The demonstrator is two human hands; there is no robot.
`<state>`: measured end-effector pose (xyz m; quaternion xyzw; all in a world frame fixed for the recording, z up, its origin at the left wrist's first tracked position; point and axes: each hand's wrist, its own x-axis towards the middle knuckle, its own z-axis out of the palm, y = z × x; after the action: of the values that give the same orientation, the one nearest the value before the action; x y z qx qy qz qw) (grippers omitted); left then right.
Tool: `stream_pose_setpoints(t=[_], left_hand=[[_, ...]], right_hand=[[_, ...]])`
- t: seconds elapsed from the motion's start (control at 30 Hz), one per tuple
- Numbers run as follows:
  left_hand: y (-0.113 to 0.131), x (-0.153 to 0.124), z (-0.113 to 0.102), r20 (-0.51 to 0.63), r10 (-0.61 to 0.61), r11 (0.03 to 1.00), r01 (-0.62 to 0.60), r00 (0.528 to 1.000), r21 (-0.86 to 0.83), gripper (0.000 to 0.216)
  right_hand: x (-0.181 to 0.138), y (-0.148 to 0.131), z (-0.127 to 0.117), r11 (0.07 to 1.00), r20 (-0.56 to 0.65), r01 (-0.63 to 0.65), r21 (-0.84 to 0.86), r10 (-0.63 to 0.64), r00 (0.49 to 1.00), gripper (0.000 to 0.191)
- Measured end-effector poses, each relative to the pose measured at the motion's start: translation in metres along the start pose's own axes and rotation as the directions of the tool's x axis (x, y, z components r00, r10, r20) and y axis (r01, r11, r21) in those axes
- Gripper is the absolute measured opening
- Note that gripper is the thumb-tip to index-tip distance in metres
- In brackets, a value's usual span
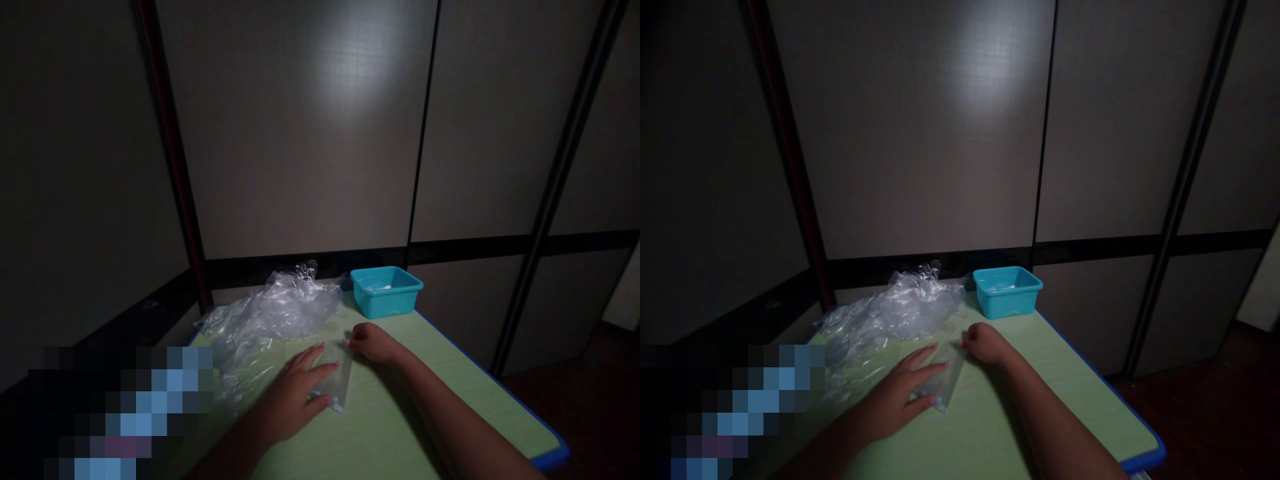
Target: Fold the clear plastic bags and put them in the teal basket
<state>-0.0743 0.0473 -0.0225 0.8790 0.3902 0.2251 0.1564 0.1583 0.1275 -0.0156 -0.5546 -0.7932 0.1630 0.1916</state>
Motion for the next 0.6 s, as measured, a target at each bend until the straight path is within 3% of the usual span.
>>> stream_pose_setpoints(t=[0.1,0.23,0.47,0.6], left_hand=[[0.002,0.001,-0.001,0.041,0.035,0.999,-0.035,0.999,0.010,0.052],[0.013,0.002,-0.007,0.143,0.107,0.994,-0.108,0.984,-0.003,0.049],[0.020,-0.002,-0.010,0.284,0.172,0.983,-0.182,0.943,0.009,0.055],[0.022,-0.004,-0.010,0.352,0.147,0.979,-0.187,0.924,0.081,0.065]], right_hand=[[0.001,0.001,0.000,0.999,-0.015,0.020,-0.029,-0.020,1.000,0.009],[0.001,0.002,0.004,0.999,-0.022,0.023,-0.050,-0.024,0.999,0.006],[-0.005,-0.006,0.002,0.995,-0.134,-0.025,-0.095,0.012,0.991,0.015],[-0.015,-0.024,-0.005,0.991,-0.226,0.029,-0.130,-0.058,0.972,0.028]])
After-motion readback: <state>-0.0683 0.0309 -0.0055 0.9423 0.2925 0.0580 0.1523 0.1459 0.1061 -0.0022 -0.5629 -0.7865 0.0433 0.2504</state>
